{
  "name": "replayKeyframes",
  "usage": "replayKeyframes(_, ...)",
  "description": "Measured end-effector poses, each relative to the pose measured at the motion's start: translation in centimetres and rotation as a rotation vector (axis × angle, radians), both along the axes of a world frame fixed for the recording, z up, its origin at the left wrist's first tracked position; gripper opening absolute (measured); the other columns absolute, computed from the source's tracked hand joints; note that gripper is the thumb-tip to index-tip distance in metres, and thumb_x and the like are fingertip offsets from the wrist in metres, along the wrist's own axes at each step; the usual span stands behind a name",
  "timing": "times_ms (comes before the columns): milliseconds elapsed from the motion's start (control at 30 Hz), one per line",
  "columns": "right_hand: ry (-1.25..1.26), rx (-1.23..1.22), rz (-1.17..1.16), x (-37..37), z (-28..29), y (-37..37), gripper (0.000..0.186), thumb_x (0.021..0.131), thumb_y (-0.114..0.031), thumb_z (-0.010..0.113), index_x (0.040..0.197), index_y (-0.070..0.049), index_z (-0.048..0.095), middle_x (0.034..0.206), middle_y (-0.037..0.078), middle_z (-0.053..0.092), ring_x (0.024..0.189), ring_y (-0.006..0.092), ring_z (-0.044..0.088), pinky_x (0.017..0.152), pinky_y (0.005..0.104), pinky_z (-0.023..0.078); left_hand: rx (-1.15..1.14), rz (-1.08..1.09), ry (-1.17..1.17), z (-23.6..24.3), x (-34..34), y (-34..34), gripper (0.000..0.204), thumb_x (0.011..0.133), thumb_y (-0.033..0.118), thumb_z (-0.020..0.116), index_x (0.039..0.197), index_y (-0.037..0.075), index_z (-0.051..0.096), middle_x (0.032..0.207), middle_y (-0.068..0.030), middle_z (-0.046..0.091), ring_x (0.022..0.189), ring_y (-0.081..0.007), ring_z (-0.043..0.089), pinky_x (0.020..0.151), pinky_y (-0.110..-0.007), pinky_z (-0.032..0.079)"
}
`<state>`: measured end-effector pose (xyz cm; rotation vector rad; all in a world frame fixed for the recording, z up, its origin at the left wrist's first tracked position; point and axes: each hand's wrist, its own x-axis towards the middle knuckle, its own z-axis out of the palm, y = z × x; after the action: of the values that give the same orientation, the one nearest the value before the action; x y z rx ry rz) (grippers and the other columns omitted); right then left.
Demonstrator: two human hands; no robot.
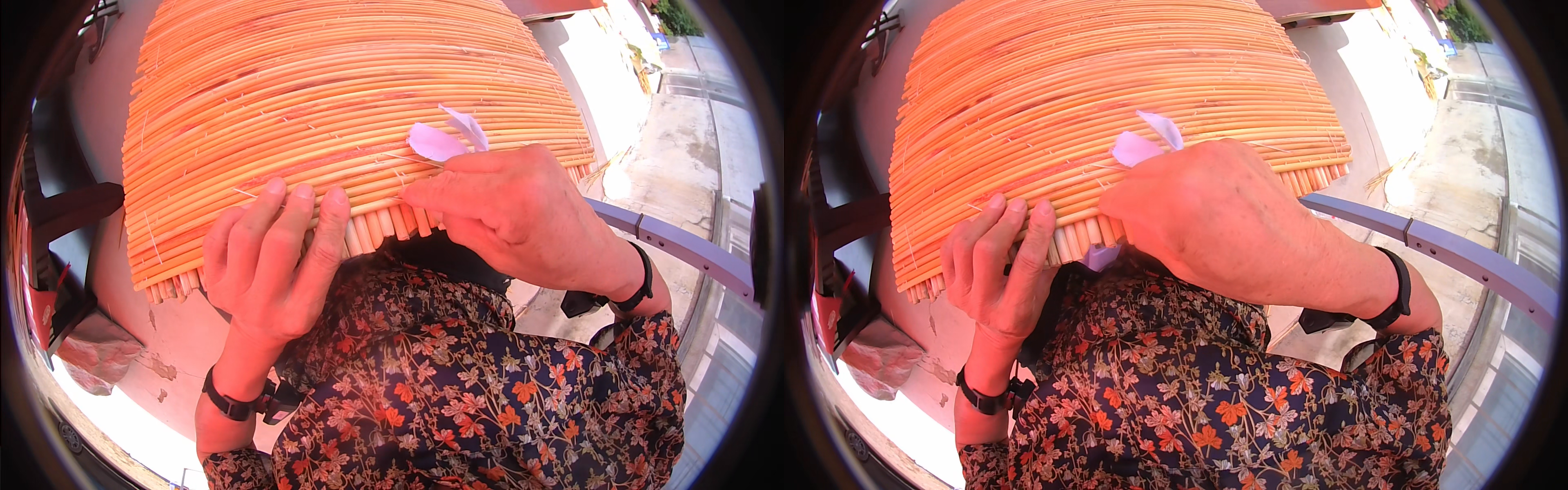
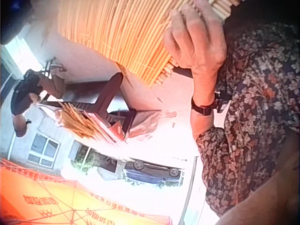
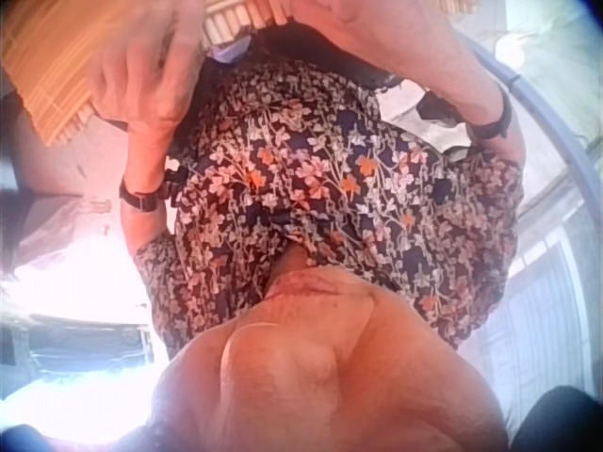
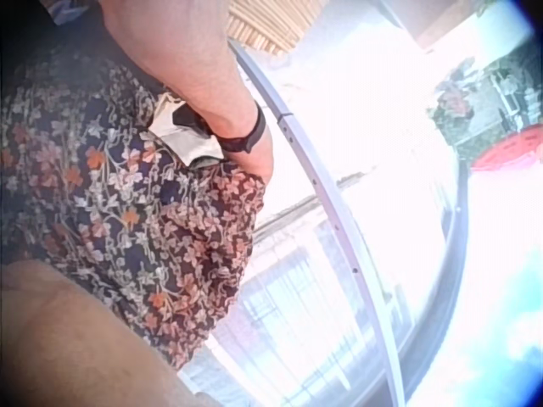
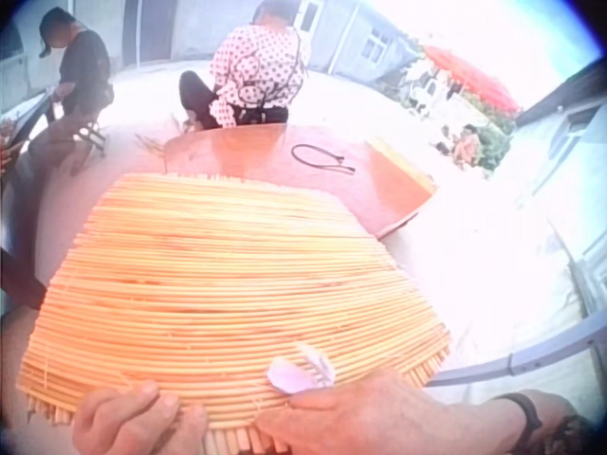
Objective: The person weaves thin bamboo strips into a fan-shaped mat using a needle and thread. They repeatedly pass the needle through the strips to secure them, rotating the mat to work on different sections.
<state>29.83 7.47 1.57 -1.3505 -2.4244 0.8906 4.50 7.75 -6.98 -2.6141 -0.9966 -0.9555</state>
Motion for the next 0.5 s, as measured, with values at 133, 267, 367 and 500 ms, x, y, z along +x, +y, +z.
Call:
replayKeyframes(133,-0.008,-0.003,0.022,0.0,0.3,-0.1,0.029,0.082,0.005,0.067,0.108,-0.003,0.073,0.081,0.013,0.067,0.071,0.0318,0.067,0.061,0.0386,0.053,-0.001,0.004,0.0,0.1,0.2,-0.4,0.026,0.084,0.013,0.07,0.107,0.012,0.079,0.102,-0.0049,0.071,0.099,-0.0239,0.069,0.081,-0.036,0.052)
replayKeyframes(267,-0.06,0.037,0.053,-0.3,0.4,0.1,0.026,0.081,0.003,0.068,0.106,-0.003,0.072,0.08,0.013,0.066,0.073,0.0326,0.067,0.062,0.0404,0.053,-0.007,0.002,0.012,0.1,0.1,-0.4,0.027,0.083,0.013,0.07,0.108,0.012,0.079,0.103,-0.0048,0.071,0.1,-0.0238,0.068,0.081,-0.036,0.052)
replayKeyframes(367,-0.061,0.077,0.085,-0.4,0.4,0.3,0.02,0.081,0.001,0.069,0.1,-0.004,0.07,0.076,0.013,0.063,0.072,0.0338,0.066,0.063,0.042,0.052,-0.021,0.002,0.017,0.2,0.1,-0.4,0.027,0.083,0.013,0.07,0.108,0.012,0.079,0.104,-0.0047,0.071,0.1,-0.0238,0.068,0.082,-0.036,0.052)
replayKeyframes(500,-0.079,0.1,0.122,-0.6,0.6,0.9,0.007,0.081,-0.001,0.068,0.086,-0.004,0.064,0.073,0.015,0.059,0.07,0.0353,0.063,0.063,0.043,0.051,-0.017,0.0,0.009,0.2,0.1,-0.4,0.028,0.083,0.013,0.07,0.109,0.012,0.079,0.104,-0.0046,0.071,0.1,-0.0238,0.069,0.082,-0.036,0.052)
